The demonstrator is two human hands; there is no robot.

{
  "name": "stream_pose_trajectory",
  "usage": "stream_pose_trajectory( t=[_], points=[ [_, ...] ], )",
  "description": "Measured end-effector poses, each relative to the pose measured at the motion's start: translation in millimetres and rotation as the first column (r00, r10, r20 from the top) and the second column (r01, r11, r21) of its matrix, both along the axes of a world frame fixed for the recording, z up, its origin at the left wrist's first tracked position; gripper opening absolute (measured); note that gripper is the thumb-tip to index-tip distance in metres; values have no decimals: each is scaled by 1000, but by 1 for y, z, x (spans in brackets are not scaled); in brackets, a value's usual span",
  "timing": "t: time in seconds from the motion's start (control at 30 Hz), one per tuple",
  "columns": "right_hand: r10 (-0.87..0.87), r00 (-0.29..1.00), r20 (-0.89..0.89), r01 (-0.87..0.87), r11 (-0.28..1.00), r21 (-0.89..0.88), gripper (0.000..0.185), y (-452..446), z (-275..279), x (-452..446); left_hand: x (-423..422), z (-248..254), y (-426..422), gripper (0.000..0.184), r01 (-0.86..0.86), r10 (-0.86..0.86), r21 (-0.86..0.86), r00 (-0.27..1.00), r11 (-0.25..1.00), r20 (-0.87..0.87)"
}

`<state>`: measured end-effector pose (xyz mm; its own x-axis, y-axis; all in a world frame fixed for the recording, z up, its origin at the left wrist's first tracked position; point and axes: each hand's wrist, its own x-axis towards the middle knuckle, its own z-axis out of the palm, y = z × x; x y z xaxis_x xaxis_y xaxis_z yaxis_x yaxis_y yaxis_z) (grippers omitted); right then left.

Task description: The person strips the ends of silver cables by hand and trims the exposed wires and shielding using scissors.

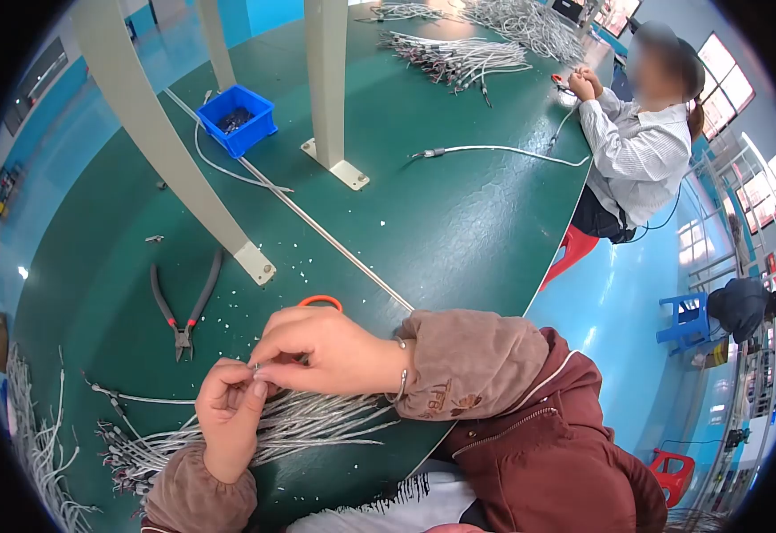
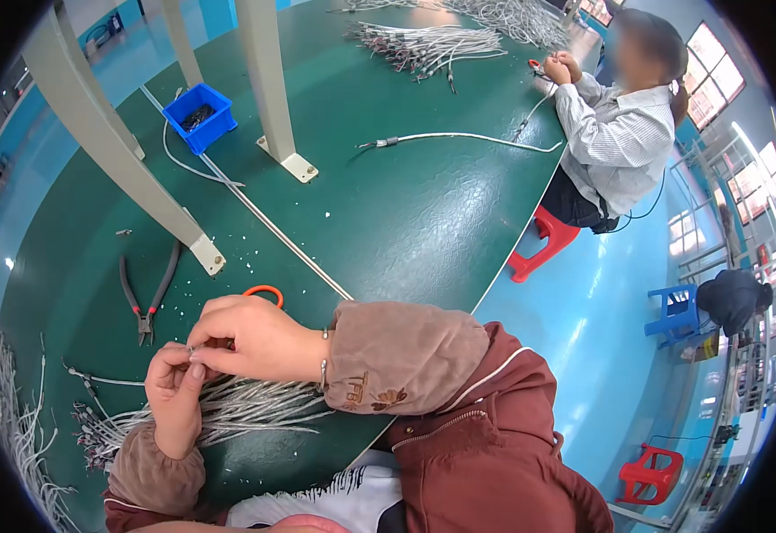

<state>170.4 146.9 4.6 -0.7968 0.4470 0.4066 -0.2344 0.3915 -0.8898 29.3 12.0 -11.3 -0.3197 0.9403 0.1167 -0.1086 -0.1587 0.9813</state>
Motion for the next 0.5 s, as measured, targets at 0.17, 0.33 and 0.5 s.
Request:
stream_pose_trajectory(
  t=[0.17,0.33,0.5],
  points=[
    [-15,999,-29,11,994,-109,11,-1,1,0,-3,-3,0,12,18,-19,21,1000,1000,17],
    [39,998,-41,-38,999,31,10,4,0,2,-7,-9,-2,14,39,-37,52,998,998,-42],
    [152,988,-16,-153,984,-96,8,4,3,2,-7,-10,-4,14,34,-29,72,996,997,-80]
  ],
)
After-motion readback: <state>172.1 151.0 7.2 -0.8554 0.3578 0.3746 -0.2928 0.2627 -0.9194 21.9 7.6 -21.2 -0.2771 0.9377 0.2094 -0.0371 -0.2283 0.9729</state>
